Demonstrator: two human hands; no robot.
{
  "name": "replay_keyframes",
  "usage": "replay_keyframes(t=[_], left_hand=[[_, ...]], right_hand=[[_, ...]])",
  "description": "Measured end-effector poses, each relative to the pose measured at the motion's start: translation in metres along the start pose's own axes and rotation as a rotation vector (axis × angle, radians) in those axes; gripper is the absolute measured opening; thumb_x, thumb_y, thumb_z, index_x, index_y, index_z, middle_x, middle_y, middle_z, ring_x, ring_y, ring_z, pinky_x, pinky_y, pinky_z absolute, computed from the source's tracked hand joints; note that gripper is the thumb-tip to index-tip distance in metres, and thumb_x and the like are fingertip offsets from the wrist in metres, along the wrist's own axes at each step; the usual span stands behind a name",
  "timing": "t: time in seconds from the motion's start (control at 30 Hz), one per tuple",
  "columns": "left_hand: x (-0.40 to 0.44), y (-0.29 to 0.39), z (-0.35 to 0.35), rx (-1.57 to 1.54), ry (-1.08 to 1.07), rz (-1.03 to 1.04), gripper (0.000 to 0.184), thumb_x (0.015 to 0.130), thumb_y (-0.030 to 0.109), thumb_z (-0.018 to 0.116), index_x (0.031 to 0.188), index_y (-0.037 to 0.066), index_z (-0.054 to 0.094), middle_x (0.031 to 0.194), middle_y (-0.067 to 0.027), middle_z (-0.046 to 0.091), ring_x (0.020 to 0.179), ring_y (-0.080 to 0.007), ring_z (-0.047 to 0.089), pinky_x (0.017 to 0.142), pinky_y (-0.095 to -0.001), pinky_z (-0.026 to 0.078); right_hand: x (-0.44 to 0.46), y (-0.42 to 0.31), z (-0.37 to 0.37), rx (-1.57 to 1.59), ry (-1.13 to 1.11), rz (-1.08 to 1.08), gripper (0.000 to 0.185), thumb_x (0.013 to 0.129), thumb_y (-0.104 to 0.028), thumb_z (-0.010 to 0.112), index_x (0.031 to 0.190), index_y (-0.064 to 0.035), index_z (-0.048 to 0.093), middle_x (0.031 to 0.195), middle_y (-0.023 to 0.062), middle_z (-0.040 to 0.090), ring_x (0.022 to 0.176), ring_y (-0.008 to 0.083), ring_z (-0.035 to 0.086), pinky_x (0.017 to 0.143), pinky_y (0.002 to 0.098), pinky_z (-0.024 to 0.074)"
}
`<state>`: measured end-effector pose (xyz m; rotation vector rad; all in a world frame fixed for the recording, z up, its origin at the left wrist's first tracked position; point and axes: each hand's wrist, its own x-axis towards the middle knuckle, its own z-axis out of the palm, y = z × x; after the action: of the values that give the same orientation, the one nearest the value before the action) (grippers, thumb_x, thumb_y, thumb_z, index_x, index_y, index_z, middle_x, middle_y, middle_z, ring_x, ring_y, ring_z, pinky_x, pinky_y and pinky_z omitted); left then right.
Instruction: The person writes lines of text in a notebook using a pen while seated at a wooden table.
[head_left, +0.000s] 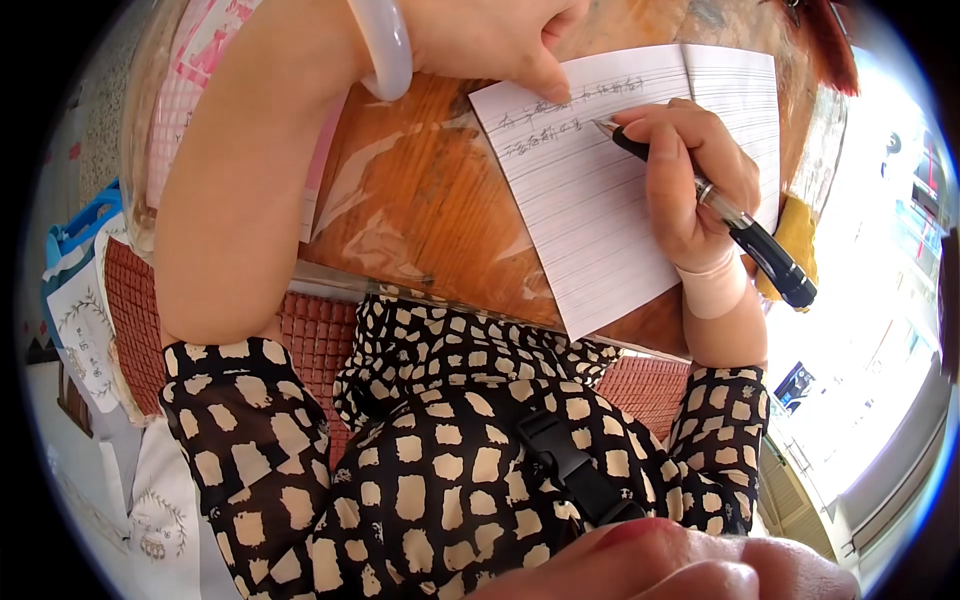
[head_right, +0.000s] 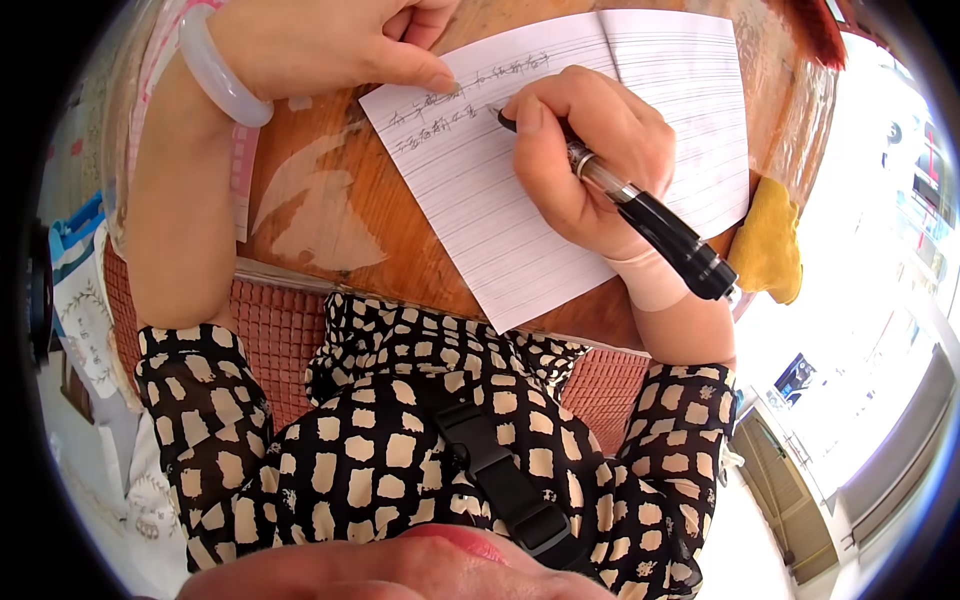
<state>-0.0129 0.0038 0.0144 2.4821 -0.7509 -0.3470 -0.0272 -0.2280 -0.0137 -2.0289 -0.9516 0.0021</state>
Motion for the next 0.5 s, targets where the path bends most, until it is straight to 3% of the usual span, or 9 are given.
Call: replay_keyframes(t=[0.23, 0.33, 0.5], left_hand=[[0.000, 0.001, -0.002, -0.007, -0.016, -0.006, 0.032, 0.077, 0.032, 0.073, 0.069, 0.003, 0.062, 0.070, -0.0152, 0.063, 0.071, -0.0326, 0.061, 0.064, -0.0413, 0.046], [0.011, 0.003, -0.009, -0.055, -0.137, -0.122, 0.032, 0.077, 0.031, 0.073, 0.068, 0.003, 0.062, 0.070, -0.0152, 0.062, 0.070, -0.0323, 0.061, 0.064, -0.0412, 0.046], [0.001, 0.000, -0.001, -0.033, -0.012, 0.012, 0.032, 0.077, 0.031, 0.073, 0.068, 0.003, 0.061, 0.069, -0.0151, 0.062, 0.070, -0.0319, 0.061, 0.064, -0.0409, 0.046]], right_hand=[[0.001, 0.000, 0.001, -0.005, -0.013, -0.011, 0.005, 0.084, -0.001, 0.061, 0.080, -0.0023, 0.062, 0.067, 0.0067, 0.061, 0.054, 0.0154, 0.057, 0.050, 0.0248, 0.0440], [0.001, -0.002, 0.001, -0.011, -0.010, -0.001, 0.005, 0.084, -0.001, 0.061, 0.080, -0.0024, 0.062, 0.067, 0.0066, 0.061, 0.054, 0.0154, 0.057, 0.050, 0.0249, 0.0441], [0.001, 0.000, 0.000, -0.014, -0.014, -0.011, 0.005, 0.085, -0.001, 0.061, 0.080, -0.0023, 0.062, 0.067, 0.0068, 0.061, 0.054, 0.0156, 0.057, 0.050, 0.0251, 0.0441]])
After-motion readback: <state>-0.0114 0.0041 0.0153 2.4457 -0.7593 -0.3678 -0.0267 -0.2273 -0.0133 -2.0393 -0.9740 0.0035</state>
